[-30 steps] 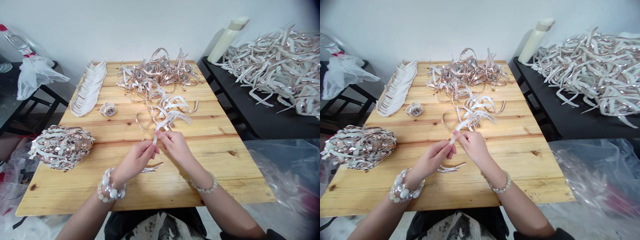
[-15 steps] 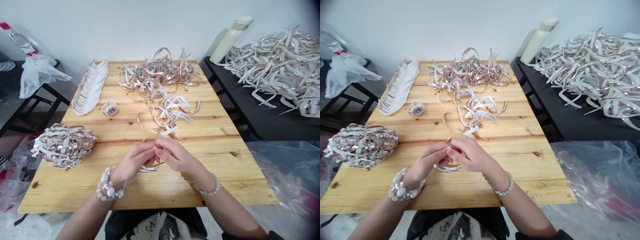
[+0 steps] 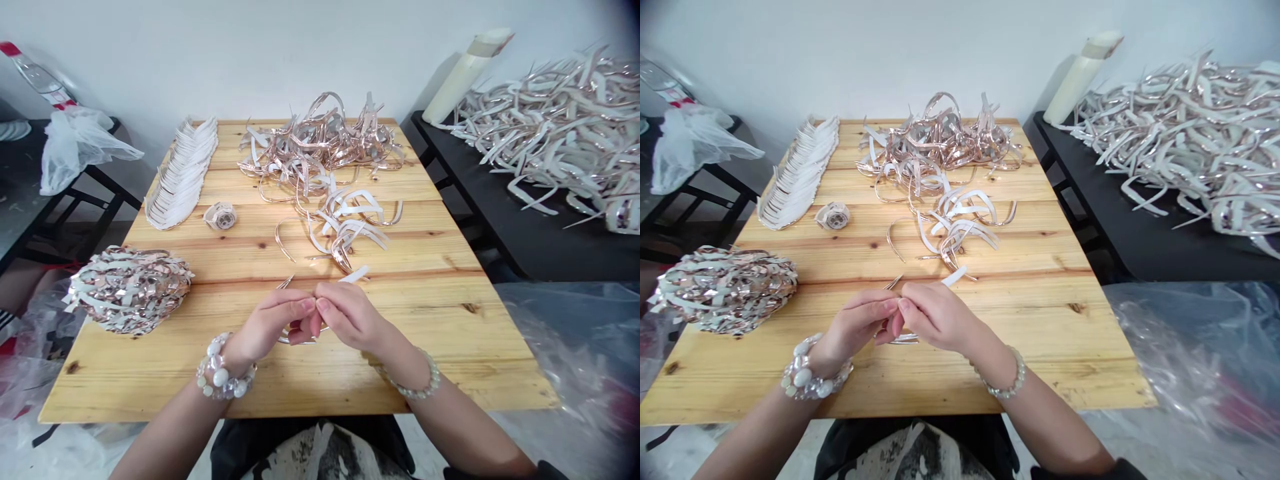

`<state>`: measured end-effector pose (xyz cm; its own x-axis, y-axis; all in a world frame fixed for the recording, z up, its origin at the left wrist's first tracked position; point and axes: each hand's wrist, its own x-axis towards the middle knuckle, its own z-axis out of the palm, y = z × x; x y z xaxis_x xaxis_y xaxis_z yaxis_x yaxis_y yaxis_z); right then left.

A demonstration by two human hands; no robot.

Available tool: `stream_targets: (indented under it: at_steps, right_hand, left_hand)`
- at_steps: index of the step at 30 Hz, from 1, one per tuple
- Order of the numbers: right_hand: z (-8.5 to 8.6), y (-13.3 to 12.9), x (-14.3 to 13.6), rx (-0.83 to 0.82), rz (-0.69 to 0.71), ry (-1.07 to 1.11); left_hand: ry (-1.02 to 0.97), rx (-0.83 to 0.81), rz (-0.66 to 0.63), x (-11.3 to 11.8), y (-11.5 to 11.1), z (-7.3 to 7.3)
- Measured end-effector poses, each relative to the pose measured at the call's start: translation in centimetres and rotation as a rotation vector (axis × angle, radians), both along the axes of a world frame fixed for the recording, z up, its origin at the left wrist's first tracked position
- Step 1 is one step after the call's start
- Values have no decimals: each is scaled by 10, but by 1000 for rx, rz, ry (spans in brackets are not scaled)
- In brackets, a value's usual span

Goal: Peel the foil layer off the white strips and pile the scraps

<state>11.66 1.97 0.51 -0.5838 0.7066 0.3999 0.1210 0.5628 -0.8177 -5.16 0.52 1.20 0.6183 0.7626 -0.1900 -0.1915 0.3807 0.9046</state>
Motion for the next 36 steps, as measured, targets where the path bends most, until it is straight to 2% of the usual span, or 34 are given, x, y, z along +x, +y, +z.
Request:
stream_targets:
  at_steps: [3,6,9,15,24,29,34,36]
  right_hand:
    - [-4,-3,-4,38,-141,8]
    - [-7,-7,-8,-32,-229,75]
    - [-9,-10,-13,-224,-253,180]
    - [-7,-12,-26,-801,-226,519]
    - [5,-4,-29,-1129,-406,698]
    - [5,3,-23,-1282,-355,838]
    - [3,11,-16,-1611,-154,972]
    - [2,14,-14,-1736,-115,1010]
  left_hand:
    - [-14,8,43,3,-2,-1]
    - [2,68,83,7,-6,-1]
    - [90,227,112,9,-9,-1]
    - [312,666,213,12,-13,-1]
    - [472,1176,250,25,-17,-12]
    - [523,1400,238,30,-17,-11]
    - [564,1589,149,33,-18,-13]
    - [587,1645,114,35,-20,-15]
